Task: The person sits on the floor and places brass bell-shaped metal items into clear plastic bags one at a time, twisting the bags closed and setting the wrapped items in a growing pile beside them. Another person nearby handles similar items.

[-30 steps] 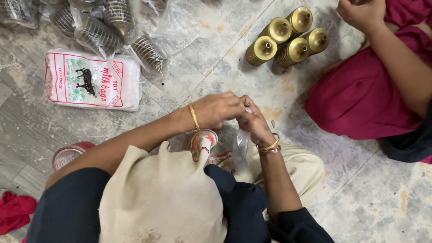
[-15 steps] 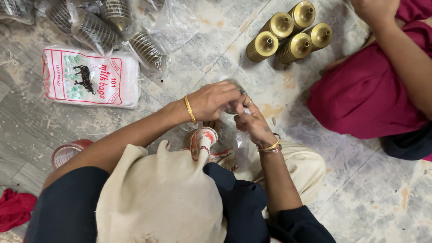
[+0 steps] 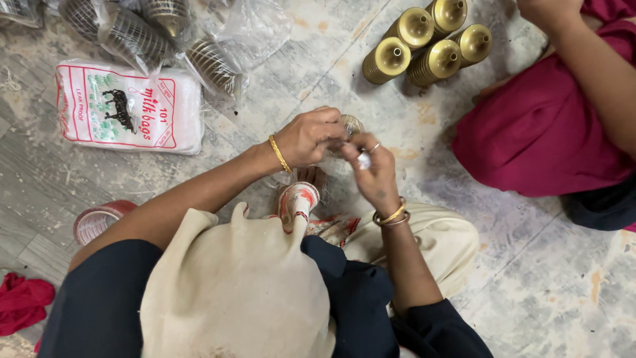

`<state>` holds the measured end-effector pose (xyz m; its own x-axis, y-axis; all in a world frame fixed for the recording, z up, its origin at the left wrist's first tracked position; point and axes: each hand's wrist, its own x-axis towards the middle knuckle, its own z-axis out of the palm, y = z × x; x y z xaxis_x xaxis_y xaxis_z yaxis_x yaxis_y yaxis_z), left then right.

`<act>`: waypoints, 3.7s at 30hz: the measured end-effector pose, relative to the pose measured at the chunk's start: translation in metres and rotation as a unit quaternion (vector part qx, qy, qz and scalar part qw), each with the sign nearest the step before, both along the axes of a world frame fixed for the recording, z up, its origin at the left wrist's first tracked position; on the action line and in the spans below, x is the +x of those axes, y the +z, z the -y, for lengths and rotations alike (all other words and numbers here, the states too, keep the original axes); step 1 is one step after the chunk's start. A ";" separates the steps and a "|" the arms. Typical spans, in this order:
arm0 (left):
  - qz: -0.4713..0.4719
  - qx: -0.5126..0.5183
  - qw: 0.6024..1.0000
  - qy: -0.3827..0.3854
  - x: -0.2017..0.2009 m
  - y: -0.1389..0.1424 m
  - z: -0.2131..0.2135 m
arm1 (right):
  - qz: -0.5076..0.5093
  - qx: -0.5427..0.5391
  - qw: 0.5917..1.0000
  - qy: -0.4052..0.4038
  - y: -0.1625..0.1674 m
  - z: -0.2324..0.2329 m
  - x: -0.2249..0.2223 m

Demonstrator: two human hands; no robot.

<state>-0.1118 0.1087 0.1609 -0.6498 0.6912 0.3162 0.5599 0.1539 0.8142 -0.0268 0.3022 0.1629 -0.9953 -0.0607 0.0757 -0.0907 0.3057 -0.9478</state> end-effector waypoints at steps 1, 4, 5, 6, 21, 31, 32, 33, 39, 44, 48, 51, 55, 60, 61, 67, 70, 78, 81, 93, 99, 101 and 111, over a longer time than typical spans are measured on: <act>-0.031 0.003 0.999 0.005 0.002 0.002 -0.001 | 0.080 -0.092 0.992 -0.020 -0.001 -0.004 -0.001; -0.135 -0.022 0.991 0.005 0.010 0.010 -0.002 | 0.232 -0.273 0.932 -0.048 -0.007 -0.017 0.000; -0.171 -0.036 0.985 0.002 0.012 0.012 -0.002 | 0.230 -0.276 0.933 -0.037 -0.010 -0.020 0.001; -0.190 -0.046 0.981 -0.005 0.013 0.014 -0.002 | 0.226 -0.279 0.933 -0.025 -0.012 -0.022 0.002; -0.095 -0.045 0.994 0.043 0.030 0.005 -0.015 | -0.138 0.247 0.948 -0.146 -0.005 0.002 0.007; -0.174 -0.073 0.980 0.069 0.033 0.006 0.000 | 0.237 -0.297 0.924 -0.043 -0.003 -0.017 0.001; -0.172 -0.071 0.980 0.066 0.035 0.006 0.000 | 0.247 -0.300 0.920 -0.051 -0.004 -0.017 0.001; -0.178 -0.071 0.979 0.066 0.037 0.006 -0.001 | 0.256 -0.303 0.916 -0.058 -0.006 -0.017 0.001; -0.173 -0.064 0.981 0.063 0.042 0.002 -0.005 | 0.150 -0.235 0.959 -0.055 -0.011 -0.009 0.003; -0.193 -0.089 0.975 0.061 0.034 0.002 0.003 | -0.085 0.131 0.979 -0.128 -0.002 -0.004 0.007; -0.229 -0.118 0.964 0.062 0.031 0.001 0.010 | -0.103 0.140 0.975 -0.141 0.002 -0.004 0.001; -0.256 -0.137 0.956 0.030 0.033 -0.004 0.010 | -0.076 0.137 0.979 -0.131 -0.001 -0.006 -0.007; -0.327 -0.142 0.933 -0.046 0.045 -0.013 -0.001 | 0.125 0.133 0.979 -0.094 -0.010 -0.010 -0.002; -0.315 -0.112 0.941 -0.055 0.047 -0.018 -0.005 | 0.150 0.070 0.985 -0.046 -0.027 -0.014 0.004; -0.319 -0.105 0.941 -0.045 0.046 -0.018 -0.005 | 0.168 -0.025 0.985 -0.036 -0.030 -0.017 0.003; -0.301 -0.106 0.945 -0.071 0.043 -0.012 -0.006 | 0.296 -0.220 0.927 -0.074 -0.046 -0.022 0.002; -0.303 -0.066 0.949 -0.057 0.040 -0.009 -0.006 | 0.244 -0.223 0.942 -0.064 -0.051 -0.012 0.007; 0.019 0.000 0.991 0.131 0.044 -0.010 -0.010 | 0.107 -0.150 0.981 -0.068 -0.042 0.006 0.008; 0.083 -0.001 0.987 0.139 0.042 -0.012 -0.011 | 0.116 -0.116 0.983 -0.084 -0.034 0.012 0.013; -0.140 0.051 0.989 0.021 0.027 0.000 0.001 | 0.297 -0.446 0.844 0.024 -0.012 -0.022 0.001; -0.257 -0.005 0.966 -0.018 0.023 0.006 0.006 | 0.255 -0.341 0.905 0.002 -0.010 -0.021 0.002; -0.222 -0.007 0.975 -0.005 0.024 0.005 0.005 | 0.164 -0.276 0.947 -0.017 -0.011 -0.010 0.005; -0.249 0.008 0.964 0.089 0.024 0.006 0.004 | -0.188 -0.003 0.979 -0.075 -0.004 0.014 0.015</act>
